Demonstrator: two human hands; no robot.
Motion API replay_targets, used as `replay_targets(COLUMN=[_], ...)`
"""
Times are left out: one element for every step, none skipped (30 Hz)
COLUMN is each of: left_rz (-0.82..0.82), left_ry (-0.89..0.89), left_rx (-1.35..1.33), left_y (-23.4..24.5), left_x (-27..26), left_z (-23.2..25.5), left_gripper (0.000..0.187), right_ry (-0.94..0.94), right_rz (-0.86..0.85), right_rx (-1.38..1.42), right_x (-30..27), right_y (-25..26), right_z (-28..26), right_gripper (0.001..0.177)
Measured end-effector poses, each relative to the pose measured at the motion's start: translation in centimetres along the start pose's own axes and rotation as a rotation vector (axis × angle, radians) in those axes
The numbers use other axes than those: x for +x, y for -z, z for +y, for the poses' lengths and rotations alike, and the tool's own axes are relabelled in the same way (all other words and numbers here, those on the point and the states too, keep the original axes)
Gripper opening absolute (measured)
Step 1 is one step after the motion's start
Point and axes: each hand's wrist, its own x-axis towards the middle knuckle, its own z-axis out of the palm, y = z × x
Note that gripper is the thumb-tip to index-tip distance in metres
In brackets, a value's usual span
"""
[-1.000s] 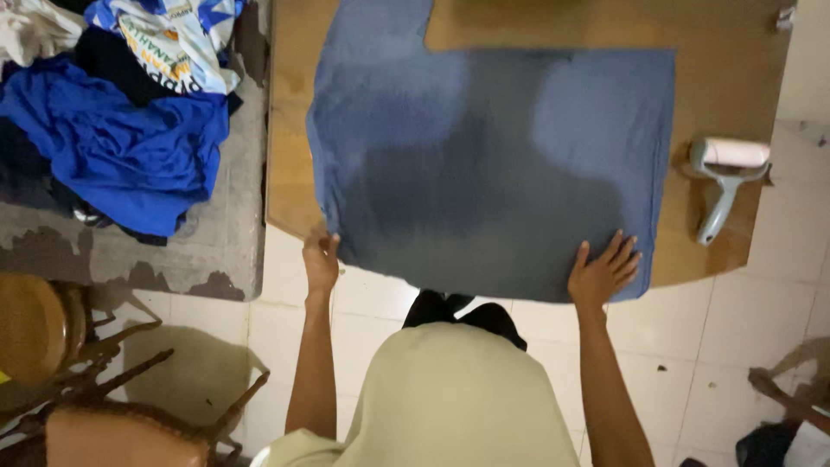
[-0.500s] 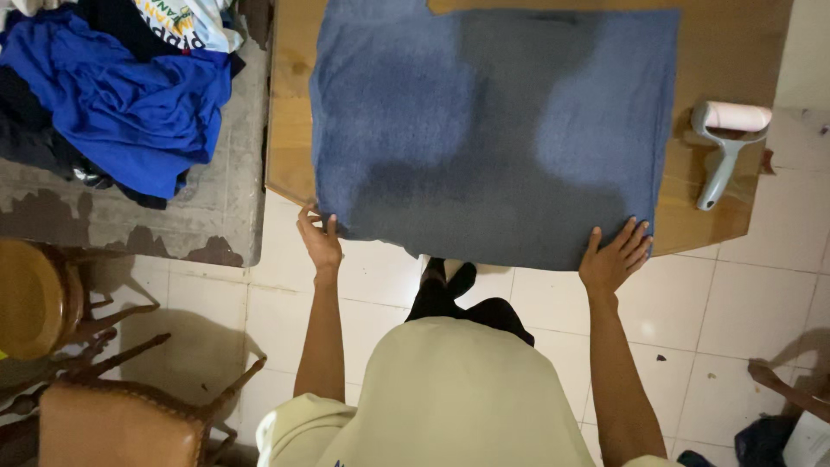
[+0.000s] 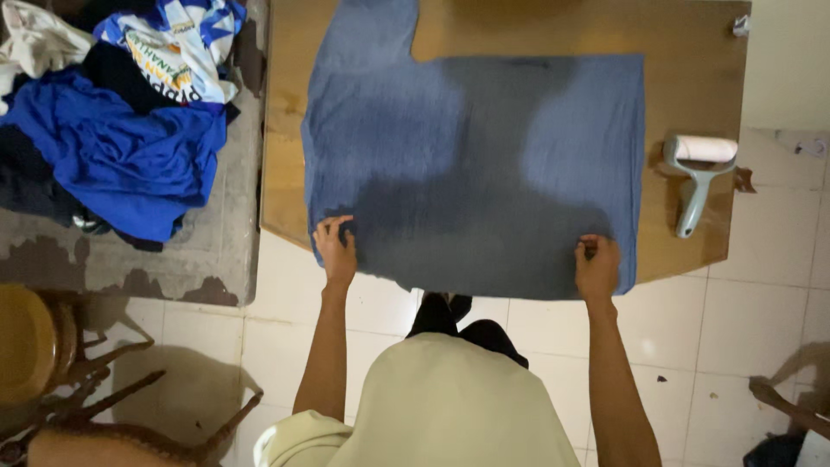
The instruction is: The person uses a lint roller on a t-shirt spread on a table, then folds the t-shirt and places it into a wardrobe drawer.
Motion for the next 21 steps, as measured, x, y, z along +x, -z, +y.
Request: replay_targets(left_rz=[0.004, -0.001, -0.006, -0.012, -0.024, -0.036, -0.049, -0.047, -0.042, -0.038, -0.063, -0.088, -0.116, -0.116, -0.115, -0.113, -0.105, -0.096, -0.086, -0.087, -0.085], left_ry=[-0.029, -0.039, -0.052, -0.064, -0.036, -0.008, 0.023, -0.032, -0.09, -0.149, -0.15, -0.151, -0.154, -0.153, -0.155, -0.156, -0.188, -0.221, -0.249, -0.27, -0.29], left_rx=[0.018, -0.025, -0.07, -0.115, -0.162, -0.209, -0.254, -0.252, -0.249, -0.246, -0.254, -0.262, -0.268, -0.278, -0.287, -0.295, -0.312, -0.328, -0.342, -0.3, -0.259], left_y=[-0.5, -0.8, -1.3, -1.9, -2.6, -3.4, -4.2, -5.0, -5.7, -6.6, -7.5, -8.6, -9.4, -10.3, -11.1, -11.9, -12.9, -13.9, -14.7, -15.4, -16.1], left_x=[1.1, 2.3, 3.7, 5.1, 6.7, 8.3, 10.0, 11.9, 14.2, 16.6, 18.7, 20.9, 23.0, 25.1, 27.3, 29.4, 31.2, 32.9, 34.4, 35.8, 37.3], left_z=[0.2, 0.5, 0.8, 1.1, 1.5, 2.0, 2.5, 2.9, 3.4, 3.8, 4.4, 4.9, 5.4, 5.8, 6.2, 6.4, 6.6, 6.7, 6.6, 6.5, 6.3], left_gripper=[0.038, 0.037, 0.036, 0.034, 0.033, 0.032, 0.031, 0.032, 0.034, 0.035, 0.036, 0.036, 0.036, 0.038, 0.04, 0.042, 0.045, 0.048, 0.05, 0.052, 0.053], right_ry=[-0.02, -0.008, 0.004, 0.017, 0.054, 0.092, 0.129, 0.081, 0.035, -0.01, 0.015, 0.04, 0.063, 0.043, 0.025, 0.006, -0.028, -0.062, -0.095, -0.111, -0.124], right_rz=[-0.048, -0.059, -0.066, -0.073, -0.073, -0.073, -0.075, -0.078, -0.079, -0.08, -0.074, -0.068, -0.062, -0.066, -0.07, -0.075, -0.092, -0.109, -0.131, -0.084, -0.035], right_rx=[0.033, 0.11, 0.186, 0.263, 0.273, 0.284, 0.294, 0.324, 0.356, 0.389, 0.365, 0.341, 0.318, 0.346, 0.375, 0.404, 0.396, 0.388, 0.38, 0.42, 0.459], right_x=[1.0, 2.2, 3.5, 5.0, 6.6, 8.3, 10.0, 11.8, 14.0, 16.2, 18.4, 20.7, 22.7, 24.8, 27.0, 28.9, 30.6, 32.2, 33.7, 35.0, 36.4], right_y=[-0.1, -0.4, -0.7, -1.1, -1.4, -1.6, -1.9, -2.0, -2.1, -2.5, -2.6, -2.4, -2.3, -2.5, -2.9, -3.5, -3.6, -3.5, -3.9, -4.3, -4.4], right_z=[-0.3, -0.6, -0.9, -1.0, -1.1, -1.1, -1.2, -1.4, -1.7, -2.2, -2.4, -2.4, -2.4, -2.6, -3.1, -3.6, -3.7, -3.5, -3.4, -3.2, -2.6], right_gripper=[0.017, 0.016, 0.015, 0.014, 0.015, 0.016, 0.016, 0.016, 0.017, 0.017, 0.015, 0.014, 0.013, 0.015, 0.016, 0.018, 0.022, 0.027, 0.032, 0.031, 0.031])
